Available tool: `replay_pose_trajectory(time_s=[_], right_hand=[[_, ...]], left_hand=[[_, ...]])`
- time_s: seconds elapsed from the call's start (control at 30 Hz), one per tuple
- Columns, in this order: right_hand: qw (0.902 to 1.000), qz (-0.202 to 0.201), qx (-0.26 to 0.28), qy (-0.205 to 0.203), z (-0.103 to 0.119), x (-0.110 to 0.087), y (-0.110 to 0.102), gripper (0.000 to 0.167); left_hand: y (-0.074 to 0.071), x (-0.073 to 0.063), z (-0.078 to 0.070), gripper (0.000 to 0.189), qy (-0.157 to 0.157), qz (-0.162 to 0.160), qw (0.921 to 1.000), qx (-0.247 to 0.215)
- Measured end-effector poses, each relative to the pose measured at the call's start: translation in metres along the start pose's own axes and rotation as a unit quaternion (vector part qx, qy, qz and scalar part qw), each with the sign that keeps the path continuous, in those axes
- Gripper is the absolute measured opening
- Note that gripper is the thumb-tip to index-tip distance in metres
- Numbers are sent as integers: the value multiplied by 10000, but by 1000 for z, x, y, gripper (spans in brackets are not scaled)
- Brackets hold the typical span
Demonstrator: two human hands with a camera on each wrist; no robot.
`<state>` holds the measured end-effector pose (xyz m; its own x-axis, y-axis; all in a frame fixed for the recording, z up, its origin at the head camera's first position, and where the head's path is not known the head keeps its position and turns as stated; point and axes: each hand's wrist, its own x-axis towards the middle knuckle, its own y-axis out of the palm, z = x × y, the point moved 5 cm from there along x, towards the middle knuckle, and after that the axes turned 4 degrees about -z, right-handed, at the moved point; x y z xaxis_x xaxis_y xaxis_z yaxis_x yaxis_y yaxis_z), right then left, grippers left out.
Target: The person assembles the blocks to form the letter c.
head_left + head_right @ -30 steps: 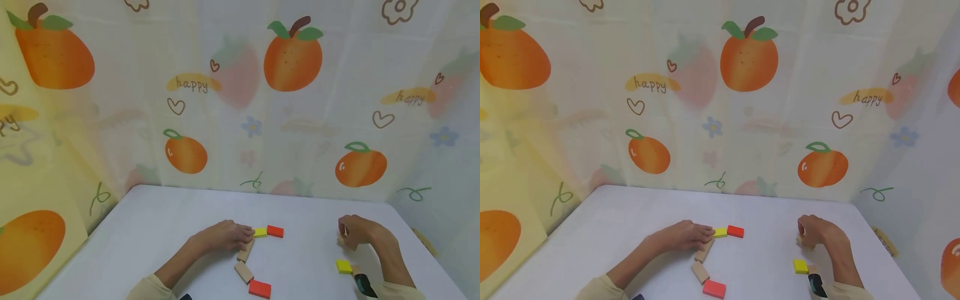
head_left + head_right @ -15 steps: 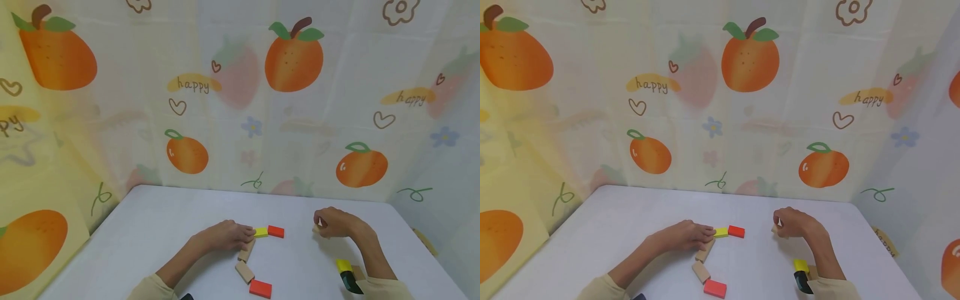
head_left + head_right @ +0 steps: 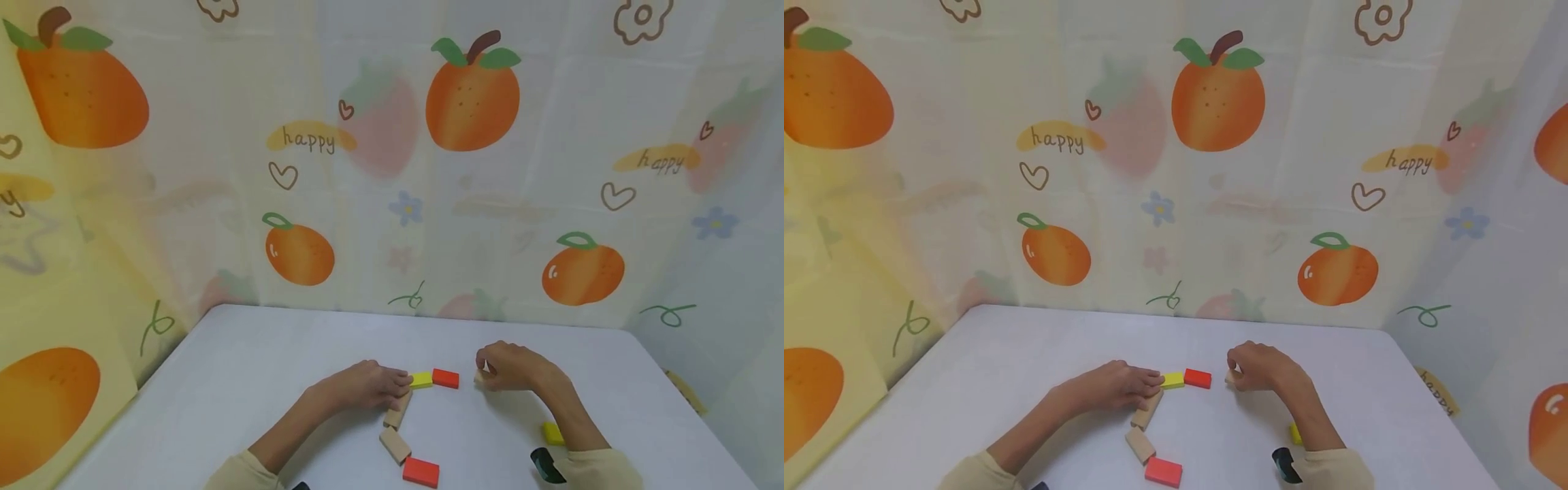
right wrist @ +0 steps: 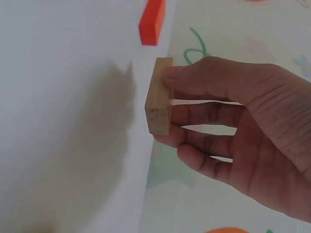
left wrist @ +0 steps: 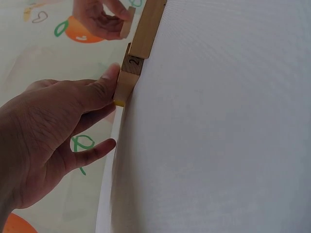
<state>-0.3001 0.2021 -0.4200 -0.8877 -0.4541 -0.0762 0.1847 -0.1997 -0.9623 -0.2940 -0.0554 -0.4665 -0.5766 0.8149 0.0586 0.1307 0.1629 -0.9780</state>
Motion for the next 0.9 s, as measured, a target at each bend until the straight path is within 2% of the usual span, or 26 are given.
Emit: replay_pose_trajectory(time_s=[0.2, 0.43, 0.6, 0.73, 0.9], right_hand=[[9998, 90, -194, -21, 11, 13, 10, 20], [9992, 198, 91, 334, 9, 17, 22, 25], [9982, 206, 70, 558, 6, 15, 23, 27], [9985, 141, 71, 528, 7, 15, 22, 24], [9990, 108, 117, 419, 8, 17, 24, 19]], left_hand=[[-1, -2, 0, 43, -83, -2, 10000, -33], [-1, -2, -1, 42, -101, 0, 9999, -103], [-1, -2, -1, 43, -91, -2, 9999, -70], [0, -3, 0, 44, -132, -10, 9998, -118], [0, -2, 0, 43, -16, -46, 10000, -25]])
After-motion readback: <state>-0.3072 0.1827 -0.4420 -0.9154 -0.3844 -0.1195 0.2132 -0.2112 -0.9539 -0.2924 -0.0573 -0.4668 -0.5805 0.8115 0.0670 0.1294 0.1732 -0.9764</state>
